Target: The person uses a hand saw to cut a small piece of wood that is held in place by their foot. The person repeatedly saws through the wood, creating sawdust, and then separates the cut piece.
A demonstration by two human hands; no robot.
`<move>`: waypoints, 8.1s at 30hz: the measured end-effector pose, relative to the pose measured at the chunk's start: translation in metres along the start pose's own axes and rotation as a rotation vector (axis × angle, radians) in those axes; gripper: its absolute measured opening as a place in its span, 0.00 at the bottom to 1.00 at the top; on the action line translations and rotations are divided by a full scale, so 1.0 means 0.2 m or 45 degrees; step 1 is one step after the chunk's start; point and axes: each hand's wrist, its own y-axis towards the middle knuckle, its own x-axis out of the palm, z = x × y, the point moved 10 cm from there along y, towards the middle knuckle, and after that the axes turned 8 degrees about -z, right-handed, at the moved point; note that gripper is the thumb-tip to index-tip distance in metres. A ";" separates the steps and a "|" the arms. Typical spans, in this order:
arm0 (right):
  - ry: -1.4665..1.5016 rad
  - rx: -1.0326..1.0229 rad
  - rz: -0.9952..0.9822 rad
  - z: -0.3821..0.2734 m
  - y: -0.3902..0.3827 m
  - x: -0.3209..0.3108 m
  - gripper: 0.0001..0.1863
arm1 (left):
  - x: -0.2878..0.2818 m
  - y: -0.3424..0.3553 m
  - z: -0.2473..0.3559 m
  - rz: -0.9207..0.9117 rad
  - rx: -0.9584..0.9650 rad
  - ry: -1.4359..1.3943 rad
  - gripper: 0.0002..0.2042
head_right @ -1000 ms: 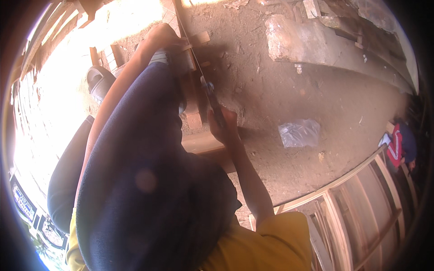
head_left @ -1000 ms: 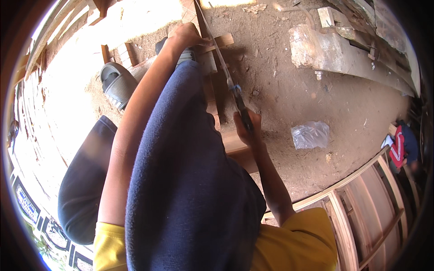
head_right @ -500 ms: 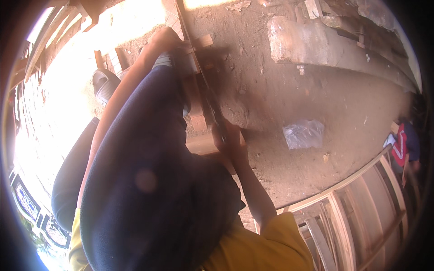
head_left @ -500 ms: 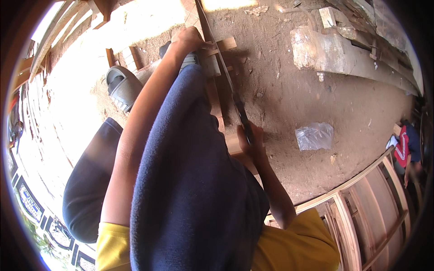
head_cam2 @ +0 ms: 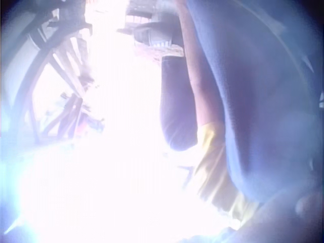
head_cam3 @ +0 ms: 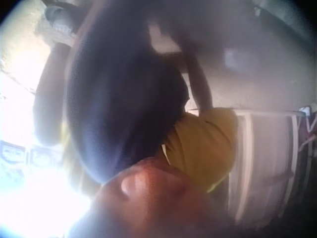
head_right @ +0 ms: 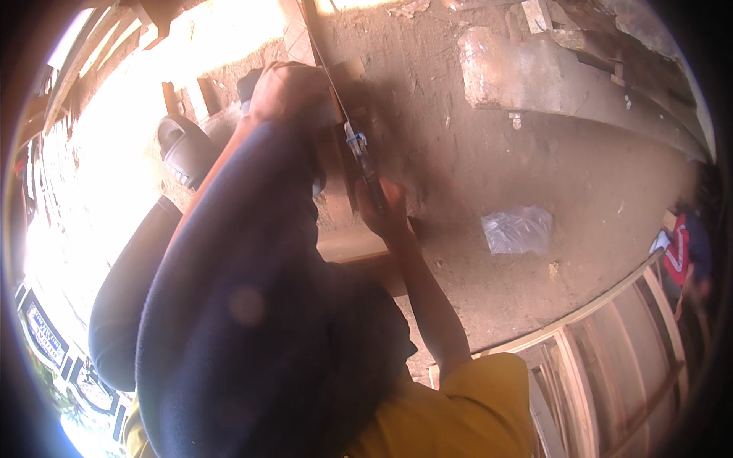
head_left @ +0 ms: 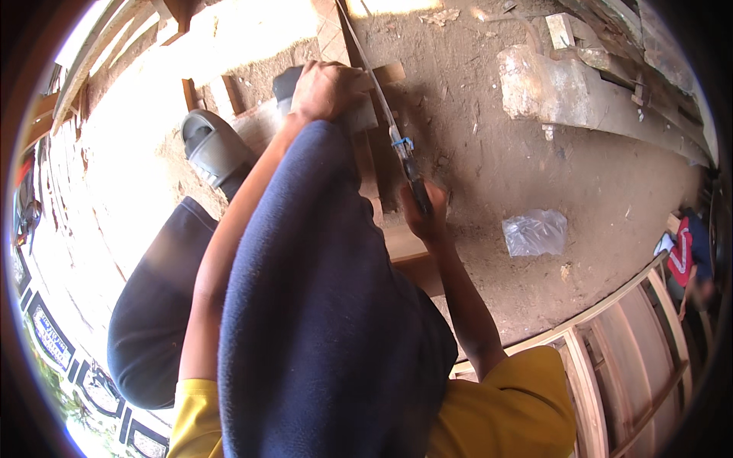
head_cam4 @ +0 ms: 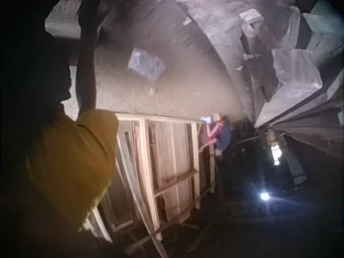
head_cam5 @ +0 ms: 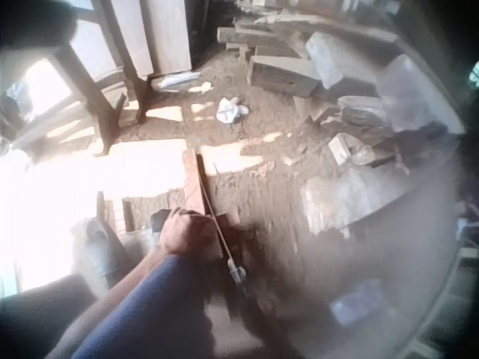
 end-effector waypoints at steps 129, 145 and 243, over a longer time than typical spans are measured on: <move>0.013 -0.014 0.192 -0.02 0.14 -0.21 0.11 | -0.04 0.02 0.22 -0.007 -0.018 0.173 0.20; 0.086 0.004 0.179 0.01 0.14 -0.17 0.12 | -0.05 0.04 0.28 0.037 0.079 0.223 0.13; -0.004 0.155 0.075 0.08 -0.14 -0.21 0.15 | 0.03 0.10 0.07 0.081 -0.079 -0.052 0.12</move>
